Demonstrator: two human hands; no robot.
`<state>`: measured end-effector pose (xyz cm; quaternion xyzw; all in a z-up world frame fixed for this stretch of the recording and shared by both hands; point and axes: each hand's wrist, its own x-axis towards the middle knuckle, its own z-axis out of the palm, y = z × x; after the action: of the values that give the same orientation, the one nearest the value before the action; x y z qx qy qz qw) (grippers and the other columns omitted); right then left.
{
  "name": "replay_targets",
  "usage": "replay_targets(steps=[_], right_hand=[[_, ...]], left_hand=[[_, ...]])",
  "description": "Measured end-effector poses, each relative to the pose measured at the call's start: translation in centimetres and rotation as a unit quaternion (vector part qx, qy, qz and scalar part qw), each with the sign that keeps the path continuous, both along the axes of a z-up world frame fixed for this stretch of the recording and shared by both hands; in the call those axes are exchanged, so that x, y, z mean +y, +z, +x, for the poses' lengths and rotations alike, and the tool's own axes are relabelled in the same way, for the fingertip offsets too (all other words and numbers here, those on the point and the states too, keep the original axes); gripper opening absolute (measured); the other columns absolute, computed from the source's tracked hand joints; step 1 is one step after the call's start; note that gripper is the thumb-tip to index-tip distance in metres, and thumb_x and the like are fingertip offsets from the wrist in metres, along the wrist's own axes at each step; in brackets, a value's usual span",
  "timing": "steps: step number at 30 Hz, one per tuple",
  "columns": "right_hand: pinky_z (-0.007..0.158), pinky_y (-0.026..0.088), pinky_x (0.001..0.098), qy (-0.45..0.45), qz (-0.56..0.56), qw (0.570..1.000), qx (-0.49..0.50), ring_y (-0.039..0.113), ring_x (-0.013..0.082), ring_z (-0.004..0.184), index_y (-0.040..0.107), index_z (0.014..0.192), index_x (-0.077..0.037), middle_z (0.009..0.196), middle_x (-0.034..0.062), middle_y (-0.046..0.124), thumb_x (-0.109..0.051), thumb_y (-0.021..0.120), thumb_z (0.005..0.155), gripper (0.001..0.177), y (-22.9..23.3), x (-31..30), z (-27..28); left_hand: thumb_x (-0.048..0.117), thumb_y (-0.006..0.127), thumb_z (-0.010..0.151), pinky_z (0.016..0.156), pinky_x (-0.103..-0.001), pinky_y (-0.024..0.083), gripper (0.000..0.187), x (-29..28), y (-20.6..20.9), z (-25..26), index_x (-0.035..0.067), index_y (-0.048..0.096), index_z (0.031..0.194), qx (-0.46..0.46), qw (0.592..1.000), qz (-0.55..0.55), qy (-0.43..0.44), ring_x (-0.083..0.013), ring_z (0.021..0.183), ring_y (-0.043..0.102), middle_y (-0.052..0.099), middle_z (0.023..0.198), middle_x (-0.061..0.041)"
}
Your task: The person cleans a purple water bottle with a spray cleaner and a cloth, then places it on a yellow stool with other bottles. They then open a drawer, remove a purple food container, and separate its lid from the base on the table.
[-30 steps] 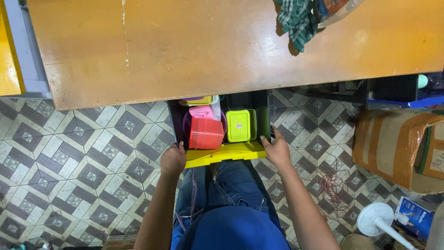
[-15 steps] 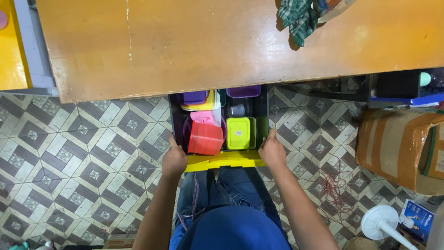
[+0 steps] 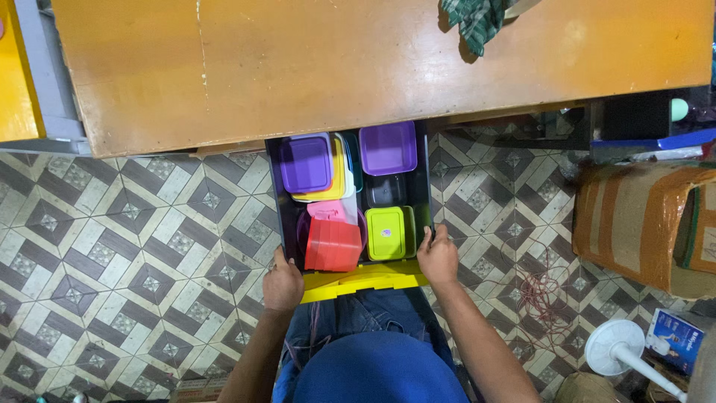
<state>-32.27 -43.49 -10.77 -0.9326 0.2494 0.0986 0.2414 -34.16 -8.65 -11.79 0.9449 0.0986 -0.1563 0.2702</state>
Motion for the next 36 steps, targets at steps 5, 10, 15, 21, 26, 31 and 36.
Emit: replay_targets(steps=[5,10,15,21,26,31,36], right_hand=[[0.058,0.051,0.0537,0.001,0.011,0.999,-0.046,0.067,0.0441,0.062,0.060,0.103,-0.004,0.065,0.0217,0.066,-0.023,0.057,0.103,0.019,0.7,0.1,-2.7],[0.060,0.053,0.0536,-0.013,0.012,0.998,-0.053,0.069,0.0447,0.068,0.063,0.117,-0.006,0.071,0.0225,0.070,-0.021,0.058,0.101,0.023,3.2,0.5,-4.5],[0.066,0.059,0.0494,-0.009,0.028,0.998,-0.060,0.073,0.0418,0.077,0.060,0.134,-0.008,0.086,0.0236,0.073,-0.019,0.055,0.102,0.034,6.5,0.9,-5.3],[0.067,0.060,0.0469,-0.022,0.045,0.997,-0.055,0.075,0.0391,0.077,0.057,0.140,-0.012,0.089,0.0236,0.075,-0.017,0.055,0.103,0.037,9.7,1.4,-5.6],[0.062,0.059,0.0450,-0.014,0.044,0.998,-0.035,0.075,0.0355,0.070,0.047,0.152,-0.014,0.088,0.0239,0.074,-0.011,0.055,0.096,0.057,11.7,1.2,-5.7],[0.054,0.061,0.0402,-0.088,0.025,0.985,0.148,0.073,0.0280,0.061,0.040,0.159,-0.024,0.081,0.0187,0.076,-0.013,0.054,0.101,0.060,11.8,0.5,-6.6],[0.053,0.059,0.0339,0.022,0.065,0.989,-0.129,0.074,0.0182,0.063,0.050,0.151,-0.010,0.087,0.0175,0.077,-0.005,0.058,0.098,0.053,10.9,-0.4,-8.0]], left_hand=[[0.012,0.057,0.095,0.063,-0.057,0.053,0.047,0.1,1.7,-2.1,-0.004,0.042,0.137,0.024,1.000,-0.006,-0.003,-0.0482,0.064,0.067,0.068,0.070,-0.029],[0.010,0.056,0.095,0.058,-0.057,0.053,0.046,0.4,4.0,-3.9,-0.003,0.043,0.136,0.019,0.999,-0.039,-0.005,-0.0478,0.061,0.067,0.068,0.070,-0.028],[0.010,0.055,0.094,0.056,-0.053,0.055,0.047,0.4,6.4,-4.5,-0.004,0.041,0.136,0.007,0.998,-0.057,-0.010,-0.0447,0.059,0.069,0.068,0.066,-0.026],[0.011,0.056,0.094,0.056,-0.054,0.054,0.049,0.4,8.3,-4.9,-0.003,0.040,0.138,0.016,0.999,-0.038,-0.010,-0.0460,0.059,0.067,0.066,0.062,-0.027],[0.011,0.056,0.094,0.055,-0.054,0.054,0.048,0.5,10.1,-4.9,-0.004,0.040,0.137,0.008,0.999,-0.048,-0.020,-0.0453,0.058,0.068,0.066,0.061,-0.026],[0.011,0.056,0.095,0.054,-0.053,0.054,0.047,0.2,11.4,-5.1,-0.002,0.042,0.137,0.023,0.999,-0.041,-0.002,-0.0440,0.054,0.067,0.066,0.059,-0.023],[0.011,0.057,0.093,0.053,-0.052,0.053,0.048,0.3,12.6,-4.7,-0.003,0.042,0.137,0.007,0.999,-0.038,-0.016,-0.0437,0.053,0.067,0.065,0.056,-0.023]])
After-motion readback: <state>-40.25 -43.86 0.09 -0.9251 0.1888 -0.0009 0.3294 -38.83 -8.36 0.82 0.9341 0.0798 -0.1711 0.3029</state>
